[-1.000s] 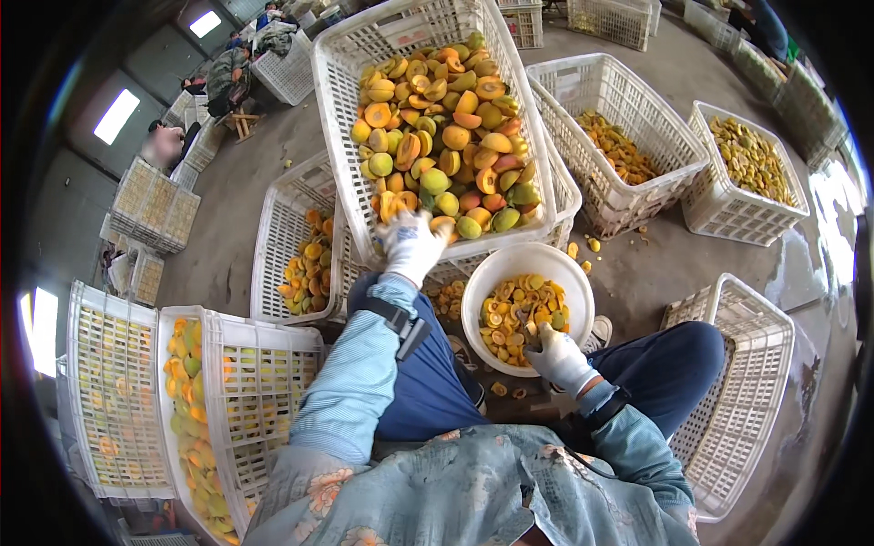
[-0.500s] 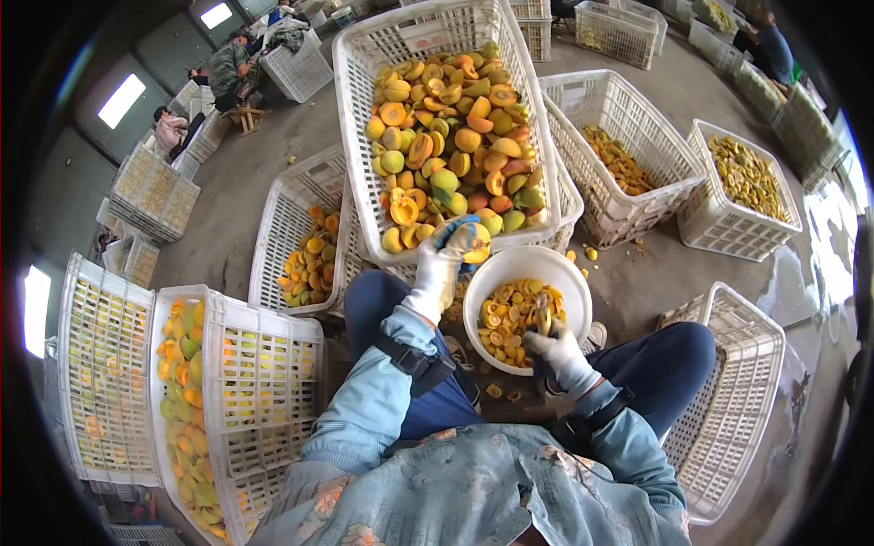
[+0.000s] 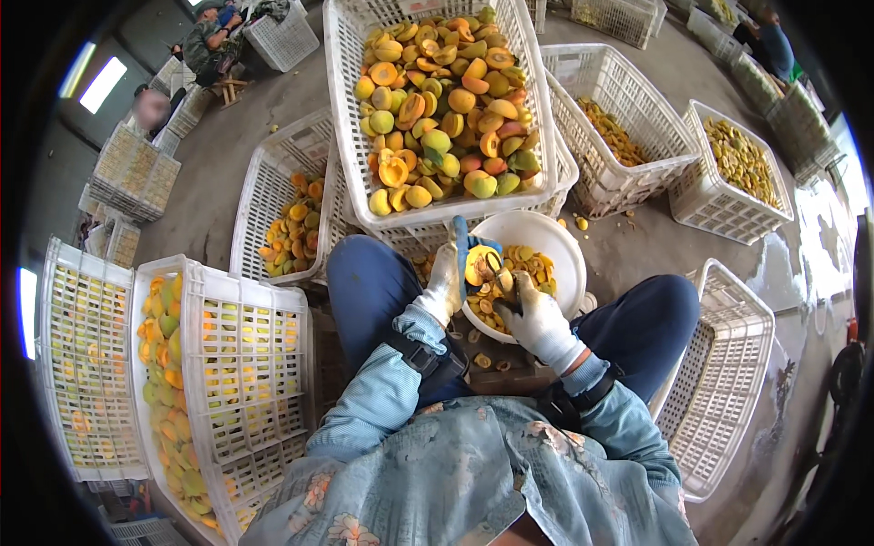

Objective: Using a handheld pitting tool to remove seeds from halved apricots and place them in a bucket.

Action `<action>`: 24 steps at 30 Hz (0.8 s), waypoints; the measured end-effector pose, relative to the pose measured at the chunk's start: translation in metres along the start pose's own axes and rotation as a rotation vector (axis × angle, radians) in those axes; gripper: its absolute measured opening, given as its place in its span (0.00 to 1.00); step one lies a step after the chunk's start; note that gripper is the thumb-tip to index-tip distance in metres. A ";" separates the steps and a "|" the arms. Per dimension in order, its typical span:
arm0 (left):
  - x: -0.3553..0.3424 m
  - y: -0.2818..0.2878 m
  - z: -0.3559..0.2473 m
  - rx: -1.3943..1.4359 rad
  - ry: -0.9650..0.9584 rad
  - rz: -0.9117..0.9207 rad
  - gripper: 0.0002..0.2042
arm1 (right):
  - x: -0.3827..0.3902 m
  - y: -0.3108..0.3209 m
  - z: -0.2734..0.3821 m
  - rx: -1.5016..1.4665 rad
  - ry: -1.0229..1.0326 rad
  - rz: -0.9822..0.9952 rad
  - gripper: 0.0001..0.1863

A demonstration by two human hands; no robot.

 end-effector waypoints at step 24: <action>-0.022 0.024 0.019 -0.514 -0.029 -0.278 0.29 | 0.003 -0.027 -0.018 -0.072 -0.271 0.237 0.25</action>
Point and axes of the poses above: each hand's wrist, its own x-axis away from the middle knuckle, its own y-axis out of the back of the hand, z = x × y, the point moved 10 cm from there along -x, towards the middle knuckle, and after that the axes turned 7 degrees about -x, right-handed, at the moved point
